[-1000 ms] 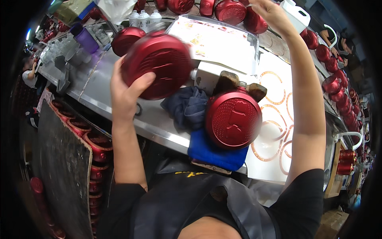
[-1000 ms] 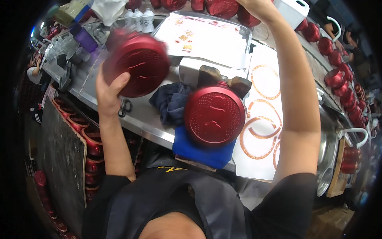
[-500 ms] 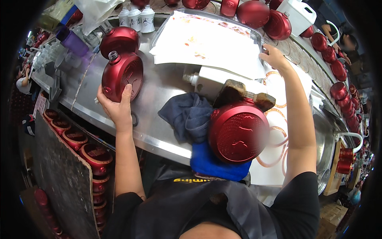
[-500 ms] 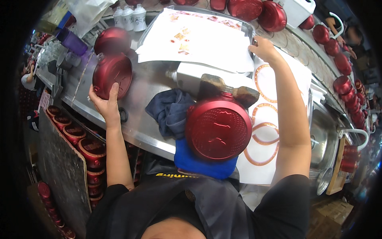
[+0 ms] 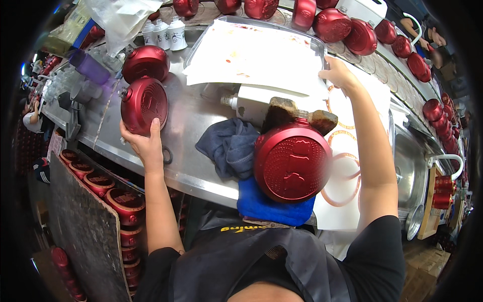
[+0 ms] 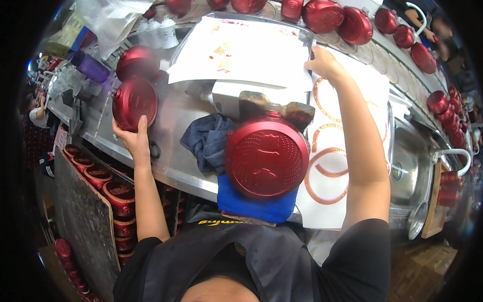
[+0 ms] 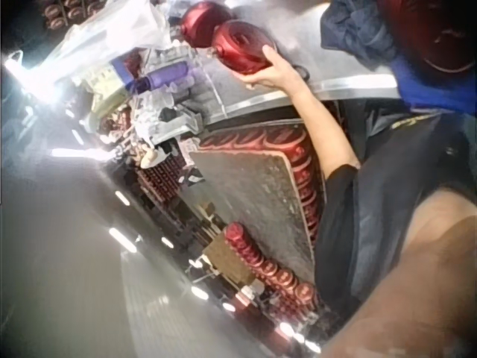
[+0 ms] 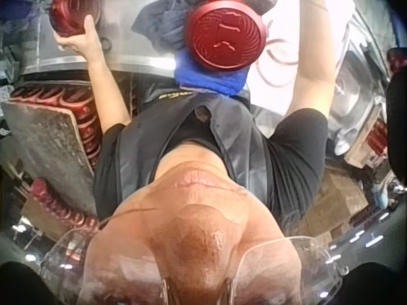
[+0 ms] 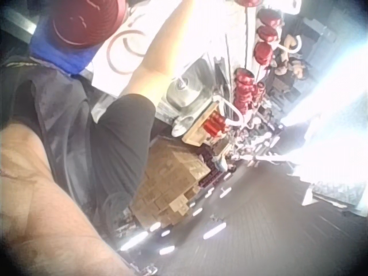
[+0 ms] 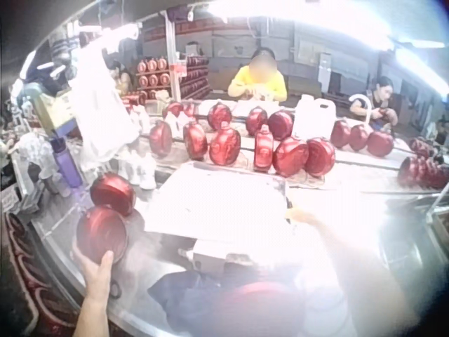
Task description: The person wipes the surface of a red round container with a green sponge and a white cloth, then places it on a nearby board. The person repeats this process with several other similar containers, handling them one at a time.
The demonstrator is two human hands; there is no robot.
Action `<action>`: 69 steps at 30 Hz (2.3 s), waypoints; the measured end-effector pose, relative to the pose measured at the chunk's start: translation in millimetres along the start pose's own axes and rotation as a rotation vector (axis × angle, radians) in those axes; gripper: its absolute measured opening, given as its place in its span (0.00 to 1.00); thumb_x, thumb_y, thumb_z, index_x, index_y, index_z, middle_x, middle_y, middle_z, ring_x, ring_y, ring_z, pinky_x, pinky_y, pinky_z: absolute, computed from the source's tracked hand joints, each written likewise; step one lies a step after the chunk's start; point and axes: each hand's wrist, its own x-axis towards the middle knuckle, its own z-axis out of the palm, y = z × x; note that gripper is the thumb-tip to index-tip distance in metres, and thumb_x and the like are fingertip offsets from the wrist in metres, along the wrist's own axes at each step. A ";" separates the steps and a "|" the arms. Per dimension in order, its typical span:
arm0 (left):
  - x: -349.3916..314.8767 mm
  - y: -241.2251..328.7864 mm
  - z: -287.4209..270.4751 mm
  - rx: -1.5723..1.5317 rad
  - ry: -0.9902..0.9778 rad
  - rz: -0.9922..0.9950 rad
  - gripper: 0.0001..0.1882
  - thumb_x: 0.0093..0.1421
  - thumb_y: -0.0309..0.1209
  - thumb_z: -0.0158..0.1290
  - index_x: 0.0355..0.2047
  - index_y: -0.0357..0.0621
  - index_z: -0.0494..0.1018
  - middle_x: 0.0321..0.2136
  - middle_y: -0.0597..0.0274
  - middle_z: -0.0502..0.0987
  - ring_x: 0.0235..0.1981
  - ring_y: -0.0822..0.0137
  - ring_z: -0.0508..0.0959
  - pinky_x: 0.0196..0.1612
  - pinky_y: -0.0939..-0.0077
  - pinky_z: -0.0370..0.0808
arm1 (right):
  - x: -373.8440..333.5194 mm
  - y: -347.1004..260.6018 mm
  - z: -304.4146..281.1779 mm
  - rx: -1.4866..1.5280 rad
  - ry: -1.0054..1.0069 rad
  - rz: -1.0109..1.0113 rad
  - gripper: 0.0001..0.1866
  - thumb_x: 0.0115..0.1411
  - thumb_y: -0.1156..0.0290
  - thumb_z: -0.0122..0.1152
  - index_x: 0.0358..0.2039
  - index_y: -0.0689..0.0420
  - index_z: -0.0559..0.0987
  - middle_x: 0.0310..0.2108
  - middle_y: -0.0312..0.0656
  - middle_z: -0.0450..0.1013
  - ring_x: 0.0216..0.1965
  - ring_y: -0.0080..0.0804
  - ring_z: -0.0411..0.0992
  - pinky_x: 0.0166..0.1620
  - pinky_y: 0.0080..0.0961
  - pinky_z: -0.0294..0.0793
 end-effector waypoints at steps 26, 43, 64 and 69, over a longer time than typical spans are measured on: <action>83.5 83.5 109.1 0.305 -0.475 0.665 0.25 0.57 0.45 0.60 0.52 0.49 0.75 0.41 0.45 0.81 0.44 0.45 0.80 0.47 0.59 0.76 | -30.9 32.6 -12.1 -0.080 0.135 -0.171 0.34 0.67 0.62 0.59 0.70 0.61 0.62 0.50 0.44 0.74 0.48 0.31 0.71 0.50 0.27 0.71; 69.9 14.4 103.5 -1.192 -0.960 -0.849 0.18 0.68 0.29 0.50 0.54 0.29 0.68 0.51 0.40 0.75 0.51 0.49 0.78 0.54 0.60 0.79 | -401.2 72.0 22.9 0.836 0.739 0.095 0.14 0.66 0.76 0.52 0.52 0.61 0.70 0.38 0.37 0.75 0.36 0.18 0.72 0.44 0.17 0.74; 129.4 61.1 117.0 -0.940 -0.828 -1.060 0.30 0.70 0.40 0.48 0.60 0.22 0.61 0.59 0.34 0.70 0.61 0.42 0.71 0.65 0.46 0.68 | -467.5 300.9 -53.9 -0.743 1.021 0.477 0.17 0.66 0.58 0.59 0.53 0.49 0.80 0.53 0.42 0.72 0.55 0.48 0.68 0.56 0.48 0.68; 131.7 84.0 123.6 -1.048 -0.713 -1.169 0.37 0.66 0.39 0.57 0.62 0.21 0.55 0.62 0.33 0.63 0.64 0.38 0.65 0.67 0.44 0.65 | -400.9 212.1 -85.9 0.154 0.804 0.210 0.19 0.70 0.62 0.58 0.55 0.59 0.78 0.47 0.38 0.77 0.43 0.22 0.73 0.47 0.22 0.73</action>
